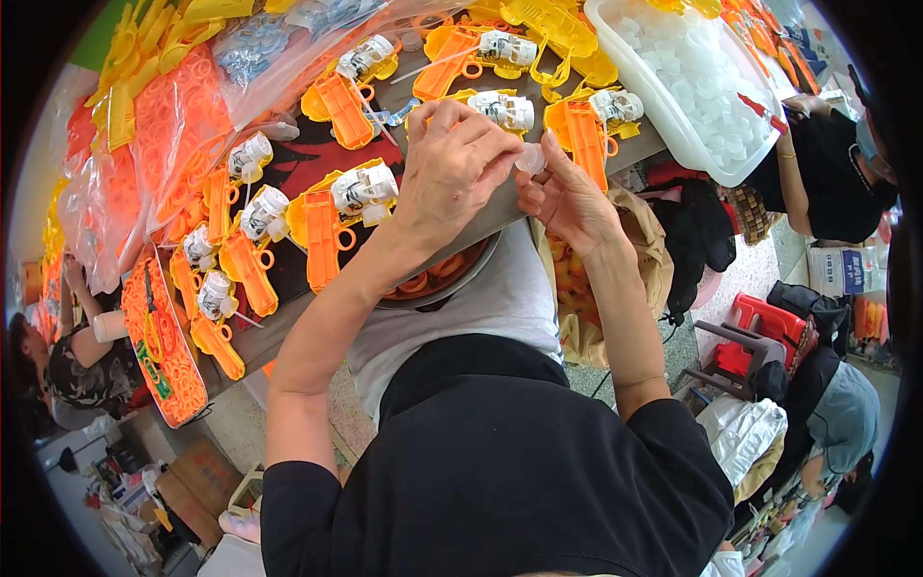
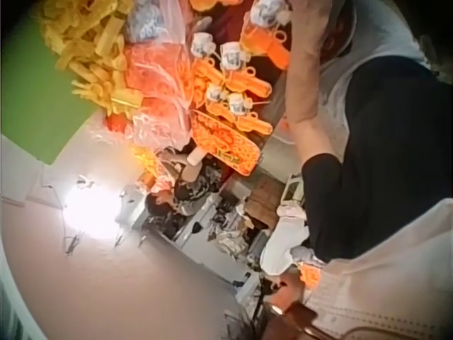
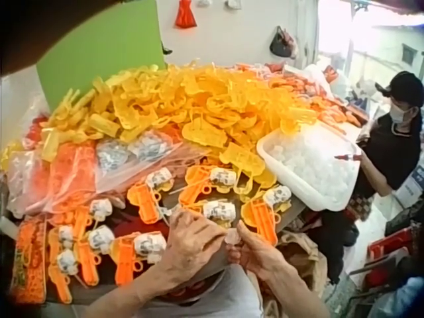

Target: Assembling plastic toy guns and associated parts at a workbench.

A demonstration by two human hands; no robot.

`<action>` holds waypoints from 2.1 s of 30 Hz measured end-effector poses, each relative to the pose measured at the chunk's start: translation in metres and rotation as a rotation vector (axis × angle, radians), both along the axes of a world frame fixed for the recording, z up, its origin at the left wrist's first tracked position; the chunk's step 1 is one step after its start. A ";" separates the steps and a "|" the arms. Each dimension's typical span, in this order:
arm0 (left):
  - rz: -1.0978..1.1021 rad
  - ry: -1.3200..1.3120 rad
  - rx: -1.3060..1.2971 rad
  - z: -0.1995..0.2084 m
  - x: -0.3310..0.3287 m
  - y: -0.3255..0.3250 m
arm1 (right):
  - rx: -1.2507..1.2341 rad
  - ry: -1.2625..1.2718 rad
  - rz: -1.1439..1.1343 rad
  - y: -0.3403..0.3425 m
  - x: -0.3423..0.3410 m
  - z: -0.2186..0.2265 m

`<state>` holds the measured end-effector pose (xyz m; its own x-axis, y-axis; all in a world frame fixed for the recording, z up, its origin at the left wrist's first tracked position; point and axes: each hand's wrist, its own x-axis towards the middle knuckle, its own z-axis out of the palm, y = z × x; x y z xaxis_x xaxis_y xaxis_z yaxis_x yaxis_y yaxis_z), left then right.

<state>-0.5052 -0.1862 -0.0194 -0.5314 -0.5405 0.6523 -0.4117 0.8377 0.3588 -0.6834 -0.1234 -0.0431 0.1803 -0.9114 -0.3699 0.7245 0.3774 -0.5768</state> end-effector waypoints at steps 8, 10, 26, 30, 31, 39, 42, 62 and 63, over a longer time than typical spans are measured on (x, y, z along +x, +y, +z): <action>-0.005 -0.060 0.127 -0.002 0.008 0.020 | -0.298 0.777 -0.143 0.013 0.021 0.003; 0.015 -0.109 0.065 -0.006 0.012 0.021 | -0.377 1.056 -0.257 0.017 0.035 0.009; 0.263 -0.182 -0.045 -0.005 0.013 -0.010 | -0.724 1.328 -0.467 0.021 0.036 0.011; 0.221 -0.196 0.071 -0.013 0.020 -0.013 | -0.777 1.356 -0.238 0.012 0.012 0.005; 0.149 -0.166 0.122 -0.014 0.023 -0.008 | -0.783 1.359 -0.228 0.007 0.005 0.012; 0.035 -0.113 0.473 0.000 0.025 0.007 | -0.829 1.988 -0.012 -0.077 -0.013 0.026; 0.077 -0.146 0.464 0.001 0.028 0.006 | -0.817 1.961 0.159 -0.101 -0.020 0.020; -0.009 0.059 0.487 0.005 0.032 0.002 | -0.785 1.782 0.335 -0.119 -0.014 0.017; 0.029 -0.015 0.281 0.001 0.029 -0.001 | -0.741 1.790 0.391 -0.122 -0.014 0.018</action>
<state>-0.4764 -0.1869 -0.0184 -0.5214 -0.7141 0.4671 -0.4414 0.6942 0.5686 -0.6976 -0.2452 -0.0249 0.2922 -0.9554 0.0431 -0.8113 -0.2715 -0.5178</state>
